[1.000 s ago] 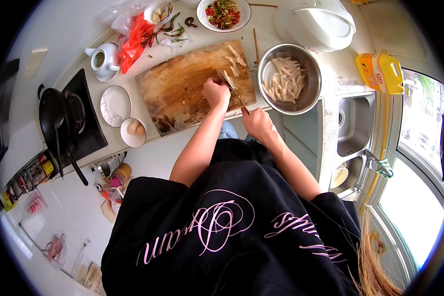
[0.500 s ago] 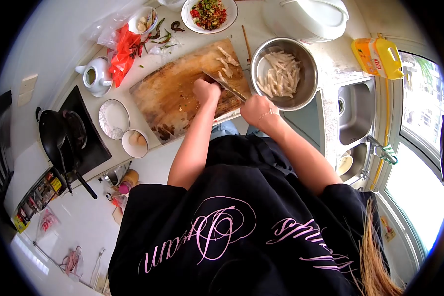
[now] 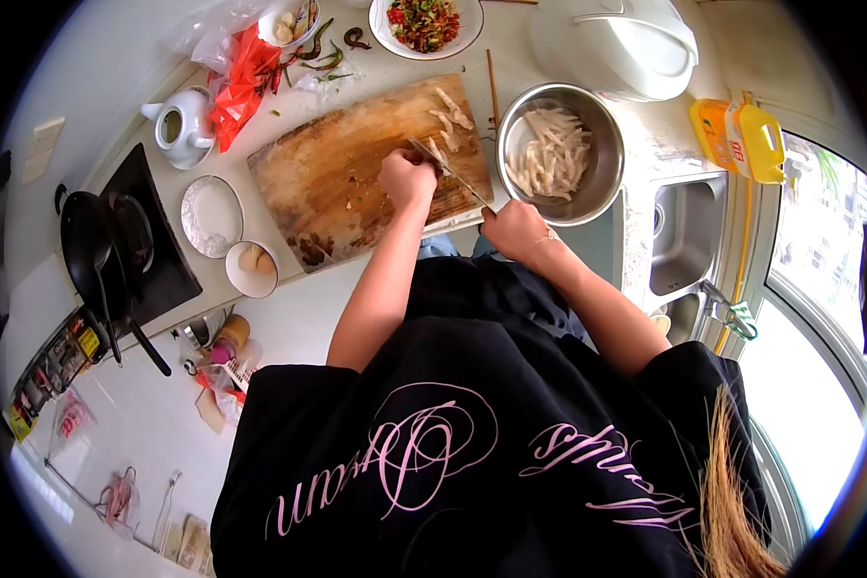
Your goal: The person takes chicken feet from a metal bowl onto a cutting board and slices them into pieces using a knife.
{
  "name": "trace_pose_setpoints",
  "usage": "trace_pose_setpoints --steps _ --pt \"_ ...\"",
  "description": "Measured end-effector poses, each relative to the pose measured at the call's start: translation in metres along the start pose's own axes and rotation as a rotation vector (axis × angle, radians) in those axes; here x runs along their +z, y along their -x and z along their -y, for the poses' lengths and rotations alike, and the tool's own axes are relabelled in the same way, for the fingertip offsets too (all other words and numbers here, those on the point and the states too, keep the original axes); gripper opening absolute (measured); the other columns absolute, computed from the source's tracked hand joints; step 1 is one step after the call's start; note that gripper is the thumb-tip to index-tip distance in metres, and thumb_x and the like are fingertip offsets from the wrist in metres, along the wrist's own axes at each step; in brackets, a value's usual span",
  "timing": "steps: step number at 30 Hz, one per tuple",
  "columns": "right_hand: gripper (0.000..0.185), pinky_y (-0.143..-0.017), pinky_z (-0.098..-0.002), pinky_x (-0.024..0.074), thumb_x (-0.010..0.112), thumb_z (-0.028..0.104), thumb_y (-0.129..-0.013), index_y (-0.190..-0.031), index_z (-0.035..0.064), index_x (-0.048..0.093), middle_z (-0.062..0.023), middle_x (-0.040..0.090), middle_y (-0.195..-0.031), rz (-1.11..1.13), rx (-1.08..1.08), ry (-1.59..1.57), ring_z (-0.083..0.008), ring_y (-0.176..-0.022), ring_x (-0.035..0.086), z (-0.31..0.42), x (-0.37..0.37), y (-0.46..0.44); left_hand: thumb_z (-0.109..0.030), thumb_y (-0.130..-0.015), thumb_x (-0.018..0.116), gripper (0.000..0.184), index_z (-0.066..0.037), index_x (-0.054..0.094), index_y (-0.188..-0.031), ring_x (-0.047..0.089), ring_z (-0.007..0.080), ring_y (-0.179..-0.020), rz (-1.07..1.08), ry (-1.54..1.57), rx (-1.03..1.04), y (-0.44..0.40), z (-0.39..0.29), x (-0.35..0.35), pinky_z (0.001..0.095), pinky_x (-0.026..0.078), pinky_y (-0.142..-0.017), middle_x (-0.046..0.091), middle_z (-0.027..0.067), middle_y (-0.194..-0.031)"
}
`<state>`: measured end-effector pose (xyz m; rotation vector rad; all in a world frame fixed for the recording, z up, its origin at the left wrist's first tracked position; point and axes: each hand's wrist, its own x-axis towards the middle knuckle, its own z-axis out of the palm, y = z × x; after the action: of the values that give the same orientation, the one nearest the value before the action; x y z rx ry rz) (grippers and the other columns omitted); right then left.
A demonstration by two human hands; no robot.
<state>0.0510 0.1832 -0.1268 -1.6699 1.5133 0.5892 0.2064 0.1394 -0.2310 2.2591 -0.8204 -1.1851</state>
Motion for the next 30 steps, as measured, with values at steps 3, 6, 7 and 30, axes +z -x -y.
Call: trace_pose_setpoints --steps 3,6,7,30 --pt "0.036 -0.076 -0.0473 0.0541 0.048 0.022 -0.093 -0.084 -0.0061 0.068 -0.0258 0.066 -0.082 -0.073 -0.023 -0.052 -0.0428 -0.079 0.066 -0.018 0.029 -0.016 -0.009 -0.068 0.073 0.016 0.002 0.068 -0.078 0.069 0.0315 -0.076 -0.013 0.024 -0.005 -0.005 0.007 0.007 0.0388 0.053 -0.074 0.070 0.0189 -0.077" --pt "0.026 -0.066 -0.0463 0.0554 0.054 0.016 -0.086 -0.078 -0.0047 0.068 -0.0234 0.066 -0.076 -0.084 -0.179 0.141 -0.0398 -0.072 0.067 -0.018 0.026 -0.012 -0.013 -0.069 0.075 0.018 0.002 0.067 -0.077 0.069 0.0326 -0.075 0.005 0.057 -0.019 -0.003 0.005 0.006 0.0391 0.053 -0.073 0.070 0.0190 -0.076" --pt "0.023 -0.063 -0.0453 0.0554 0.056 0.014 -0.083 -0.077 -0.0044 0.068 -0.0224 0.066 -0.074 -0.131 -0.222 0.171 -0.0381 -0.071 0.067 -0.016 0.021 -0.011 -0.014 -0.070 0.075 0.020 0.002 0.067 -0.077 0.069 0.0325 -0.075 -0.005 0.018 0.000 -0.002 0.000 0.004 0.0392 0.053 -0.073 0.070 0.0190 -0.076" --pt "0.040 -0.088 -0.0441 0.0496 0.051 0.030 -0.087 -0.094 -0.0055 0.069 -0.0296 0.064 -0.105 0.029 0.094 -0.353 -0.0411 -0.100 0.063 -0.011 0.006 -0.028 -0.009 -0.068 0.067 0.014 0.001 0.067 -0.078 0.069 0.0313 -0.078 -0.003 -0.131 0.054 0.000 -0.012 -0.001 0.0383 0.052 -0.075 0.070 0.0185 -0.078"
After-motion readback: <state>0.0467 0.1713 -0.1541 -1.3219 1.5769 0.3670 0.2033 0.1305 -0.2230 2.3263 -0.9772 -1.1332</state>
